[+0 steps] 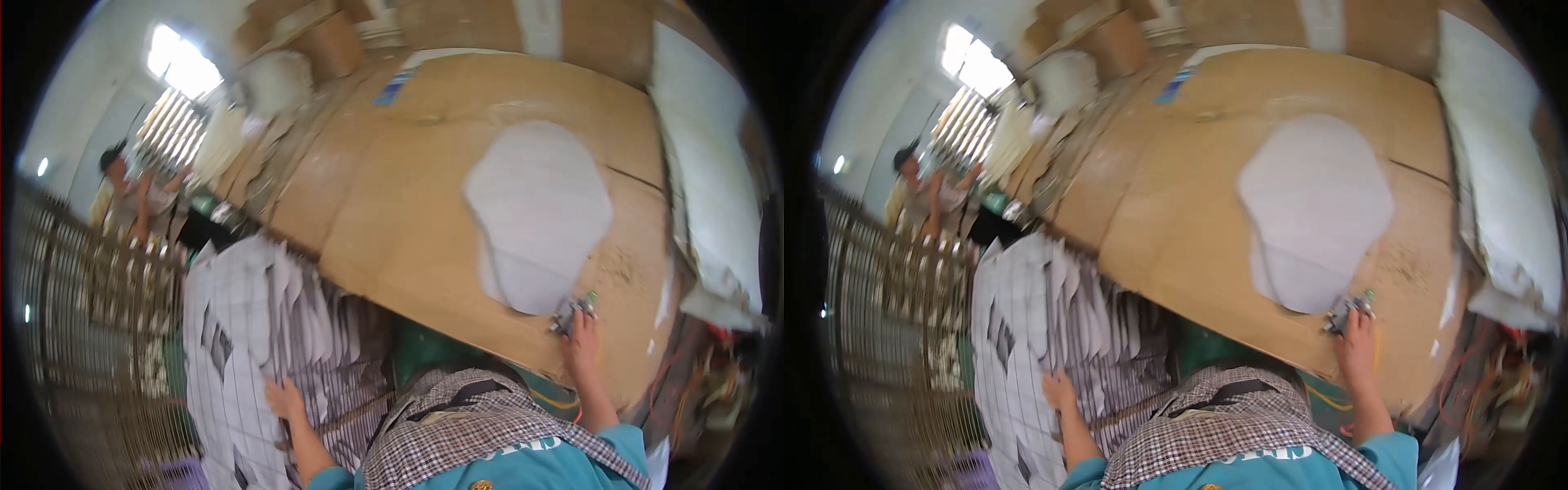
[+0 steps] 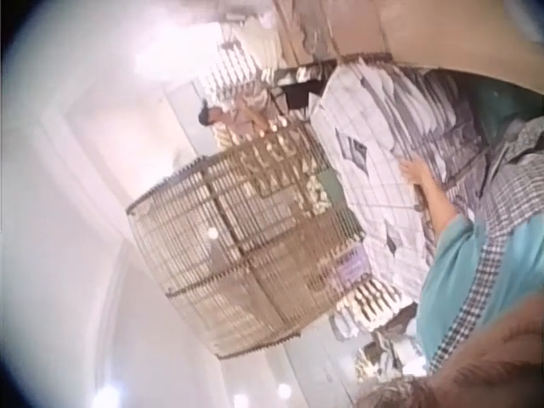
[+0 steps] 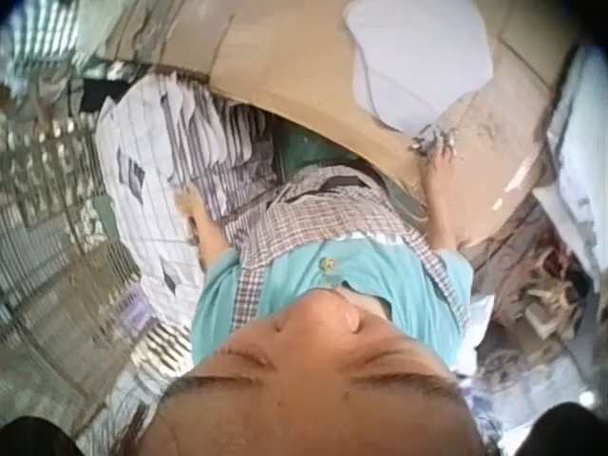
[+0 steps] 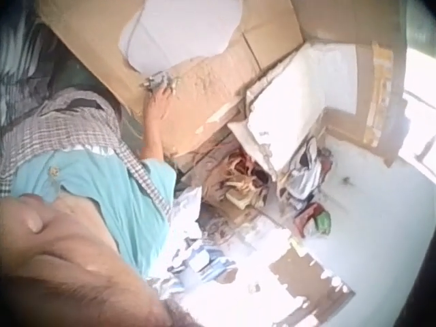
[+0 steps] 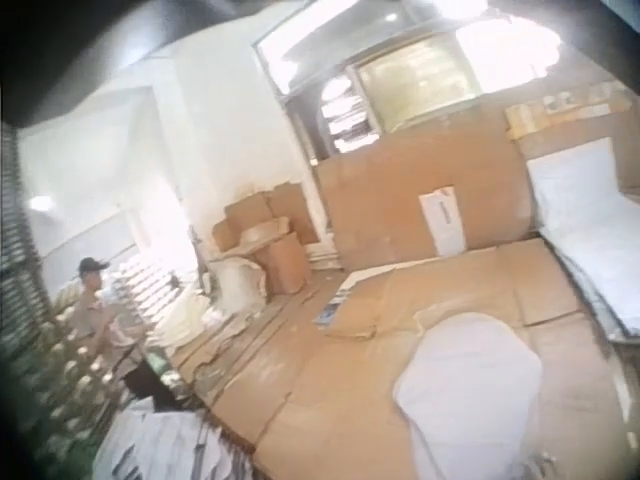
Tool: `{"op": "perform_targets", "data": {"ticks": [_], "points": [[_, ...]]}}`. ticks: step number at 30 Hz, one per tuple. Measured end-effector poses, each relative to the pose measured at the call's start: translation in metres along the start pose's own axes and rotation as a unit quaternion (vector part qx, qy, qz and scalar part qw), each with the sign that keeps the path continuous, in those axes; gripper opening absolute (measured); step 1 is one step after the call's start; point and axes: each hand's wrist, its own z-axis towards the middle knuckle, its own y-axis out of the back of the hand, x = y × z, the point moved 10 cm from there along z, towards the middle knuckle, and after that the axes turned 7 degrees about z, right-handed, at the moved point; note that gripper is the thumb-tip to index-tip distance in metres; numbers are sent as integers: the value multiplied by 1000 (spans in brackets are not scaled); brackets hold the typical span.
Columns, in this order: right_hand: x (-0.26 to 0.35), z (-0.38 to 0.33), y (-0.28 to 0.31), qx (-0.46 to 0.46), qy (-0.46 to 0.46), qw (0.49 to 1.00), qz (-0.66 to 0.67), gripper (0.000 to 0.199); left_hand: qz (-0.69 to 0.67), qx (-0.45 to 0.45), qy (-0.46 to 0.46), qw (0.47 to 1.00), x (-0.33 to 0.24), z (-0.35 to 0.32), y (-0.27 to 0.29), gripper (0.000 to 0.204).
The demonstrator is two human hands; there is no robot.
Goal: Apply adhesive to white material pieces using a handheld spray gun and place them onto a drying rack.
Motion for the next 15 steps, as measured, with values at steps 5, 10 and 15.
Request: {"op": "perform_targets", "data": {"ticks": [5, 10, 15], "points": [[-8, 2, 21, -37, -44, 991, 118, 69, 37, -81, 114, 989, 2, 17, 9, 63], [-10, -44, 107, -125, -26, 941, 313, 55, -148, 86, 162, 972, 19, 54, -26, 52], [64, -68, 171, -12, -101, 906, 412, 44, -403, -367, -9, 838, -32, 20, 91, 43]]}}
